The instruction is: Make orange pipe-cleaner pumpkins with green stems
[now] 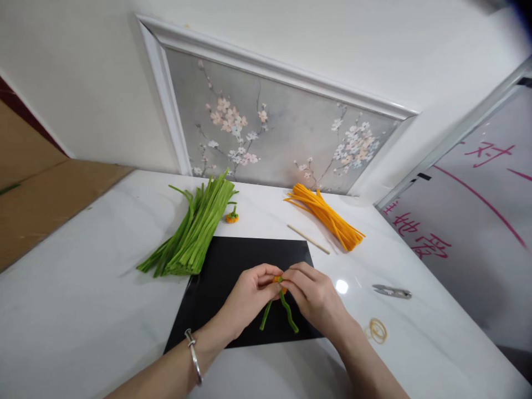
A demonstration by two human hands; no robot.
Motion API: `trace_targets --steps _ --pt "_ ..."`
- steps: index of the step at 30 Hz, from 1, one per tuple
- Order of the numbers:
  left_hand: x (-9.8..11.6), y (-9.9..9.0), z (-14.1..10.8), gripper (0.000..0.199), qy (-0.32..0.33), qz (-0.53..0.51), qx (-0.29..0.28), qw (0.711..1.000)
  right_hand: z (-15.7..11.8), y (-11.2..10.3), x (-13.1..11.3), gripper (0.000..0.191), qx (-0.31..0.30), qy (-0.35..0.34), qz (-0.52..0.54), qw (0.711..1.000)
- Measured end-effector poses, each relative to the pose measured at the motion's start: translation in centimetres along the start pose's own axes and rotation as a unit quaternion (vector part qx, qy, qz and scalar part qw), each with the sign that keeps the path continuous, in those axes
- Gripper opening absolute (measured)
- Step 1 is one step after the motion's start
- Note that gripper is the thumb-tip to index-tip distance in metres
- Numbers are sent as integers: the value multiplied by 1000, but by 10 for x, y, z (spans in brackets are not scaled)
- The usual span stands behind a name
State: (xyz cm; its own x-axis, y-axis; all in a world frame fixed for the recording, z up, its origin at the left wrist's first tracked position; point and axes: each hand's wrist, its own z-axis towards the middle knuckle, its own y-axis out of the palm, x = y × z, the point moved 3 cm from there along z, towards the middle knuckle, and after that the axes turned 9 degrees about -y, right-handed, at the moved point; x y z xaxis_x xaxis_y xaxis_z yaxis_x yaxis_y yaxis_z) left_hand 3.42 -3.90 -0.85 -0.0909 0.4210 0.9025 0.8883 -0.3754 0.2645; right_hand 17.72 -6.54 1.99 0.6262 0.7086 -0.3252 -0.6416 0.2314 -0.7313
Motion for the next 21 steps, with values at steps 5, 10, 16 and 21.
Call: trace_targets --steps 5,10,16,21 --pt "1 2 -2 11 17 11 23 1000 -1 15 -7 20 1 9 -69 998" --pt "-2 3 -4 9 34 0 46 998 -2 22 -8 16 75 136 -57 986" --pt "-4 4 -4 26 -50 -42 -2 998 -5 4 13 21 -22 174 194 965" --pt "-1 -1 -4 51 -93 -29 -25 995 -4 -5 17 21 -87 102 232 963"
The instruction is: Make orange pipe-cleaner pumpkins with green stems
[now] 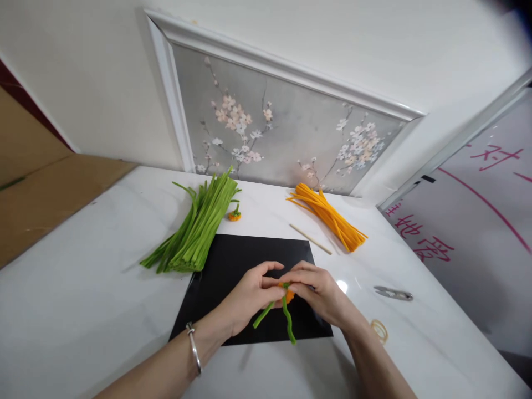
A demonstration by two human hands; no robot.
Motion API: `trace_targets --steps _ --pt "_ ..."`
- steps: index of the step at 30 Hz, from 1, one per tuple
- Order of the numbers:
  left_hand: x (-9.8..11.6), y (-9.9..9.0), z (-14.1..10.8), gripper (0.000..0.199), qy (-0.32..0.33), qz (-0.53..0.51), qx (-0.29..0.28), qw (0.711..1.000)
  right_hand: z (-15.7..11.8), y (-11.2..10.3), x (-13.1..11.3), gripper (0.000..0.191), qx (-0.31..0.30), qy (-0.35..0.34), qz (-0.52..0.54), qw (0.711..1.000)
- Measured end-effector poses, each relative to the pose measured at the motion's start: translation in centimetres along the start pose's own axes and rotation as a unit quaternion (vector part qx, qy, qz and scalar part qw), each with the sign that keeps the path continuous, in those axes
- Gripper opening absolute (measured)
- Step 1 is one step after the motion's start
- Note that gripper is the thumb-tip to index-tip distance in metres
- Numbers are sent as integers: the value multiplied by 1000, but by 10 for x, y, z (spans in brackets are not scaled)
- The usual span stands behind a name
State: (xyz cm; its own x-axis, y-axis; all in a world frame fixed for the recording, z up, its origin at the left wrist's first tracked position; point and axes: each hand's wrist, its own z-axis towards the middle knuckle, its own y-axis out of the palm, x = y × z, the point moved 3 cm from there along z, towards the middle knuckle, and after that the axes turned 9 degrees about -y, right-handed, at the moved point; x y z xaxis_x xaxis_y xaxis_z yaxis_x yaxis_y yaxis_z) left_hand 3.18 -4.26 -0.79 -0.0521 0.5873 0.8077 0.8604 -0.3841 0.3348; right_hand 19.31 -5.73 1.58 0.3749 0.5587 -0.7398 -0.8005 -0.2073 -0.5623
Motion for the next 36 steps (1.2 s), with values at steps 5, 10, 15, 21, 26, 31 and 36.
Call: trace_targets --steps 5,10,15,21,26,31,36 --pt "2 -2 -1 54 -18 36 -43 998 2 2 -3 16 -33 -17 10 999" --pt "3 -4 0 50 -11 41 -57 997 2 3 -2 14 -28 -41 -15 999" --pt "4 -3 -1 50 2 39 -38 999 3 4 -3 16 -13 -56 -35 998" --pt "7 -3 1 47 39 14 -18 999 2 -2 -1 19 39 -25 -40 998" --pt "8 -4 1 39 73 24 -4 997 2 2 -2 13 96 -22 -76 992" --pt "2 -3 3 31 97 16 36 995 5 20 -13 18 142 -112 -207 962" --pt "0 -4 5 31 107 -51 91 989 10 28 -18 21 160 -155 -324 919"
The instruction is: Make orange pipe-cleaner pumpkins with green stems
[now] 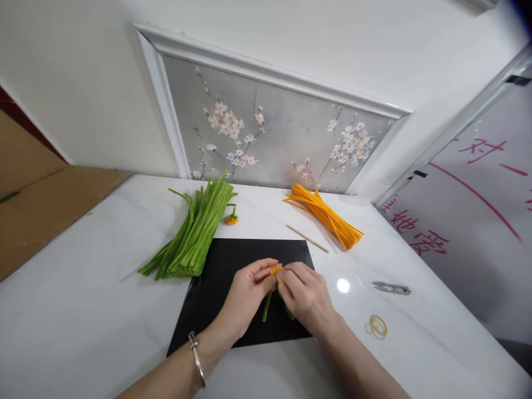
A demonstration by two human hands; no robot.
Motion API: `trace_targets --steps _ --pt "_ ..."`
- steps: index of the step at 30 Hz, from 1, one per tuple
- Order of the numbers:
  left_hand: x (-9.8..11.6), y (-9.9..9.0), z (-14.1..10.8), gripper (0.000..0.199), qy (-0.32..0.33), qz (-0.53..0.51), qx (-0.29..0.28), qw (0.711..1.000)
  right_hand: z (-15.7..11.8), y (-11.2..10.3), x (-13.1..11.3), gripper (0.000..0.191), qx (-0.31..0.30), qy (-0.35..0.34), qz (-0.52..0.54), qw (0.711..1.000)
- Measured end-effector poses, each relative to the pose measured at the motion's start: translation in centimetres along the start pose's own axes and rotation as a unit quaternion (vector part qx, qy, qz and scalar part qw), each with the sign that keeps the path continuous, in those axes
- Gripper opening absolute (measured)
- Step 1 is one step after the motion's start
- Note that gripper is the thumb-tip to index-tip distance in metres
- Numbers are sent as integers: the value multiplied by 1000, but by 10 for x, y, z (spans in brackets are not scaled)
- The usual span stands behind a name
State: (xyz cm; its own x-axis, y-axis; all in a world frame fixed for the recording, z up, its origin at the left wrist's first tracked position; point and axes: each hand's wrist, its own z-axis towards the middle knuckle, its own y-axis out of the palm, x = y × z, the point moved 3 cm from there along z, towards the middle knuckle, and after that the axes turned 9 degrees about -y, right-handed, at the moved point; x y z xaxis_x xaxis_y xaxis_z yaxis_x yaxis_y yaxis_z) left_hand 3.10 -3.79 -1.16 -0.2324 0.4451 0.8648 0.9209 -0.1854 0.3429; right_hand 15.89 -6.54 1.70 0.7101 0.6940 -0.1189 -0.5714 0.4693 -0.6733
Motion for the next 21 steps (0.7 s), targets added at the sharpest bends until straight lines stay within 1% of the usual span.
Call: trace_targets --steps 2,4,7,9,11,13,15,16,18,20,21 --pt "1 0 0 36 -19 -50 0 999 1 -2 4 18 4 14 27 1000" --pt "3 0 1 36 -37 -92 -14 995 0 -7 10 22 23 56 59 996" --pt "6 -1 1 24 -51 -113 -38 992 -3 -17 15 22 62 111 99 987" --pt "8 -3 2 21 -50 -116 -40 991 -3 -22 11 19 71 115 116 984" --pt "8 -4 2 21 -42 -117 -40 991 -1 -23 3 15 41 75 106 991" --pt "7 -5 1 23 -34 -110 -42 992 1 -20 -8 16 -34 11 63 997" --pt "6 -5 1 24 -29 -103 -41 993 2 -14 -15 23 -115 -39 10 993" --pt "6 -5 1 24 -29 -102 -40 994 2 -11 -16 27 -143 -53 -11 988" --pt "5 -4 1 22 -30 -105 -45 993 2 -7 -17 26 -168 -67 -33 983" --pt "6 -4 1 21 -31 -98 -57 993 1 -6 -15 19 -167 -76 -42 982" --pt "6 -4 1 22 -32 -90 -63 993 0 -6 -13 19 -165 -78 -42 982"
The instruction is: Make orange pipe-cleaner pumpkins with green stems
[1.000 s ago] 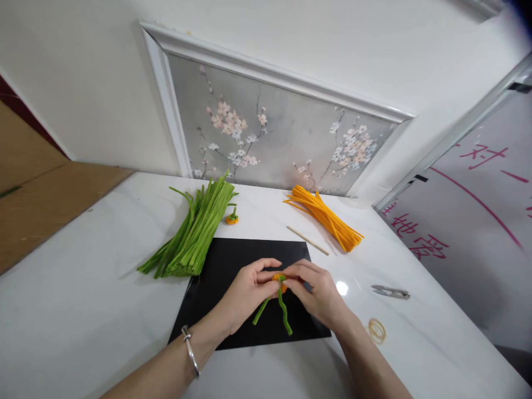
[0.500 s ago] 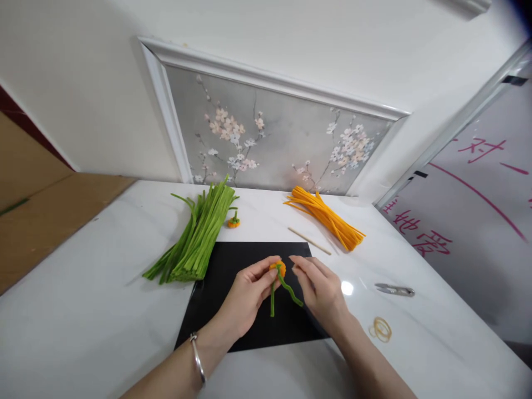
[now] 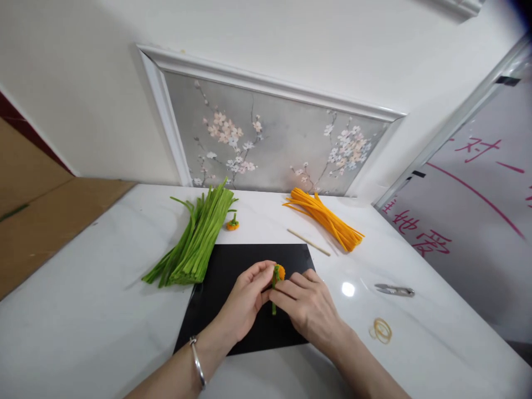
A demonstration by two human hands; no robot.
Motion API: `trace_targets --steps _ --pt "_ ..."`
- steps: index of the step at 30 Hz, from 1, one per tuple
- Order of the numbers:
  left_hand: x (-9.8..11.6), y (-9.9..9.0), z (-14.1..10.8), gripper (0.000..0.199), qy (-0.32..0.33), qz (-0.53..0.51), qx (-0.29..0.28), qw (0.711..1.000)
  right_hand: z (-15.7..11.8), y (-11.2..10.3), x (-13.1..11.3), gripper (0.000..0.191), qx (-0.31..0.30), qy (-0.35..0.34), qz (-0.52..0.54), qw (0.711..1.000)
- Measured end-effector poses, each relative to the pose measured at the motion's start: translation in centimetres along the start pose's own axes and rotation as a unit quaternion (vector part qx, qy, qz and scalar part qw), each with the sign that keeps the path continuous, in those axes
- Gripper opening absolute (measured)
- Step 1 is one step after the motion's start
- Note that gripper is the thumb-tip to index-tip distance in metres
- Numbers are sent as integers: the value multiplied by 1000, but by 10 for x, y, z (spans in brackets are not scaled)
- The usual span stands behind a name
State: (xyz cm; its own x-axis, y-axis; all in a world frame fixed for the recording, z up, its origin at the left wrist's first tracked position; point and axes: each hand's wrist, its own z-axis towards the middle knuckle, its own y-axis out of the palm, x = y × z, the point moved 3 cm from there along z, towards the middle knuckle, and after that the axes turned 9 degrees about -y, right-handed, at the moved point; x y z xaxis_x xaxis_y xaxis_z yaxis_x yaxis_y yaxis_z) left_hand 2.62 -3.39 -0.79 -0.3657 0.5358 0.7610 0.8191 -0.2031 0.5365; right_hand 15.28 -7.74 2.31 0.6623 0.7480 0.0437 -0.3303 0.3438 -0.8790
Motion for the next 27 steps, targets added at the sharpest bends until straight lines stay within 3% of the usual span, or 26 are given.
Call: trace_targets --steps 5,9,12,15,19,23,27 --pt "5 -3 0 30 -28 89 5 996 -5 -5 6 22 0 -30 54 998" --pt "9 -8 1 20 -59 121 7 991 -8 -14 13 22 32 -28 83 996" --pt "12 -10 1 14 -89 84 -24 992 -10 -20 20 31 82 7 69 994" --pt "16 -11 -1 13 -108 66 -77 989 -13 -20 27 27 110 54 113 986" --pt "18 -8 -6 21 -122 78 -137 980 -15 -18 31 16 140 139 251 948" --pt "16 -4 -8 33 -117 108 -135 978 -18 -12 31 14 145 227 346 899" --pt "14 0 -9 17 -116 127 -147 974 -17 -5 28 14 150 250 427 856"
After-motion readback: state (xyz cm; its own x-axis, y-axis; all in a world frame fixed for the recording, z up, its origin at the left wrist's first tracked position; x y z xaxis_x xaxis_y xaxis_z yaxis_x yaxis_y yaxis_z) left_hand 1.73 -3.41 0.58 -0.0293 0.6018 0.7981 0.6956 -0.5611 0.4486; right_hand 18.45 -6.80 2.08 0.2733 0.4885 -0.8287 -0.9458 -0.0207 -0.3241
